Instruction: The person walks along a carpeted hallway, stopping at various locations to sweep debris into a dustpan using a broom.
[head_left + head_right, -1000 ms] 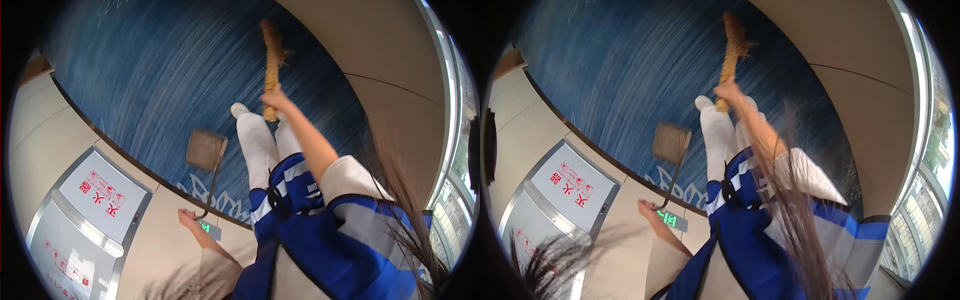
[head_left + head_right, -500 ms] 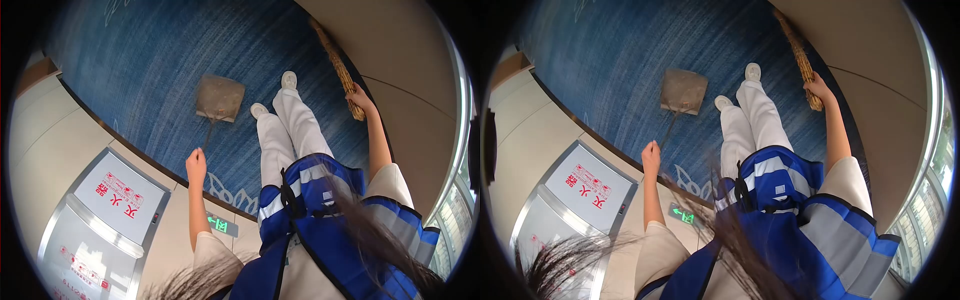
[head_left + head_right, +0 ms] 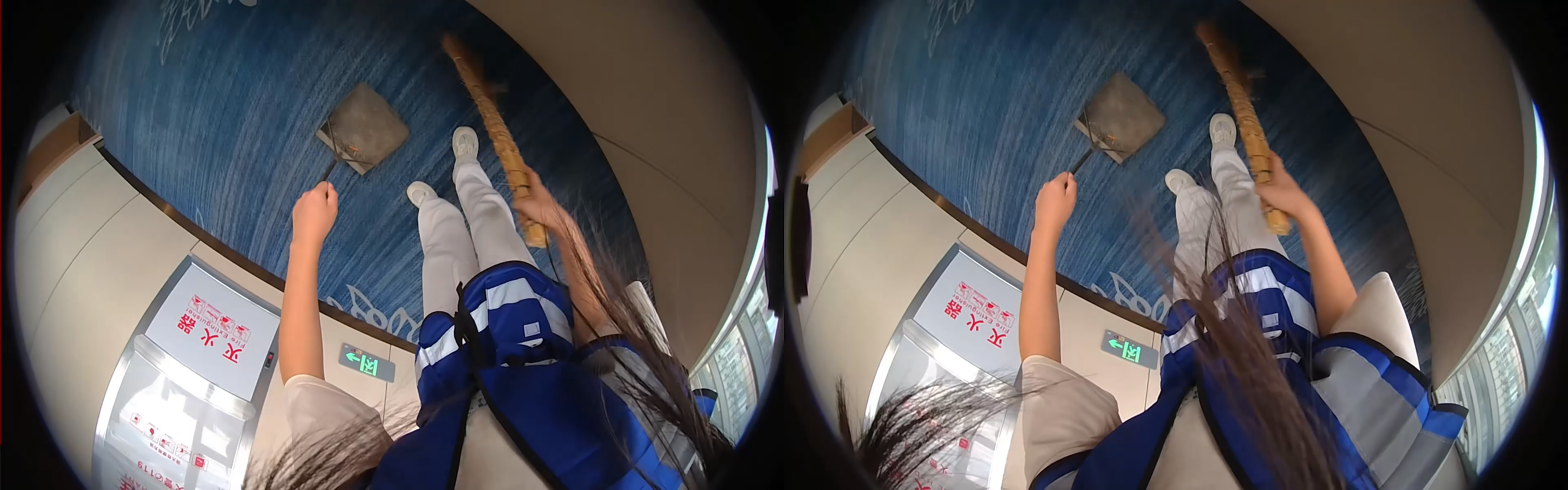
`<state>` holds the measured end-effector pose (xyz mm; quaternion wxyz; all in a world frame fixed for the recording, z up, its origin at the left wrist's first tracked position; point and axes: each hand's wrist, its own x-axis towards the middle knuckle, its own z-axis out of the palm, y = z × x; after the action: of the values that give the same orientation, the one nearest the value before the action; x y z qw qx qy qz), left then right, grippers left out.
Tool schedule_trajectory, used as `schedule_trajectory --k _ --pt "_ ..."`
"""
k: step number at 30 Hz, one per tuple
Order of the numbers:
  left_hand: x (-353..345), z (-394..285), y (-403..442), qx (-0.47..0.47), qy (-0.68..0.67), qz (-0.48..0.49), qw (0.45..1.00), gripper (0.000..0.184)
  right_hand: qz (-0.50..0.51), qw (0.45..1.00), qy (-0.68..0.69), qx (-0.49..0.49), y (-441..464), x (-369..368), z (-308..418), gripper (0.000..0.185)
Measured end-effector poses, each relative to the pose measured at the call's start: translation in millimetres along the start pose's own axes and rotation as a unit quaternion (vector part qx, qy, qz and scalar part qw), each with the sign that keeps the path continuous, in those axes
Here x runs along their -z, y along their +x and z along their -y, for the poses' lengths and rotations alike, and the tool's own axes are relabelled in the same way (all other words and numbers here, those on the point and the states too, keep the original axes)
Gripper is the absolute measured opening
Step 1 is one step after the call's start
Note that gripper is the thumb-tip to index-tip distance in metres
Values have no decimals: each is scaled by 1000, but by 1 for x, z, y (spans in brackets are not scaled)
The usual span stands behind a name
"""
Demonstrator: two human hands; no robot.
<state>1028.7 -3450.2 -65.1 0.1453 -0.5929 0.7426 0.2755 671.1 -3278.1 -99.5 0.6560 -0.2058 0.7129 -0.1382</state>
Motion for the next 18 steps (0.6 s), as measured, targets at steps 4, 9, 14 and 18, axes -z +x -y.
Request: schedule_trajectory --k 4,9,14,18 --pt "22 -13 35 97 -23 0 995 42 -12 999 51 -12 -29 75 41 77" --pt "30 5 67 251 -154 -68 953 57 -92 972 -200 83 12 74 49 78" --pt "30 4 69 310 -126 -94 937 56 -88 974 -208 -16 50 -21 72 82" --pt "31 2 71 327 -139 -128 926 49 -21 985 -167 -45 14 -73 92 79"
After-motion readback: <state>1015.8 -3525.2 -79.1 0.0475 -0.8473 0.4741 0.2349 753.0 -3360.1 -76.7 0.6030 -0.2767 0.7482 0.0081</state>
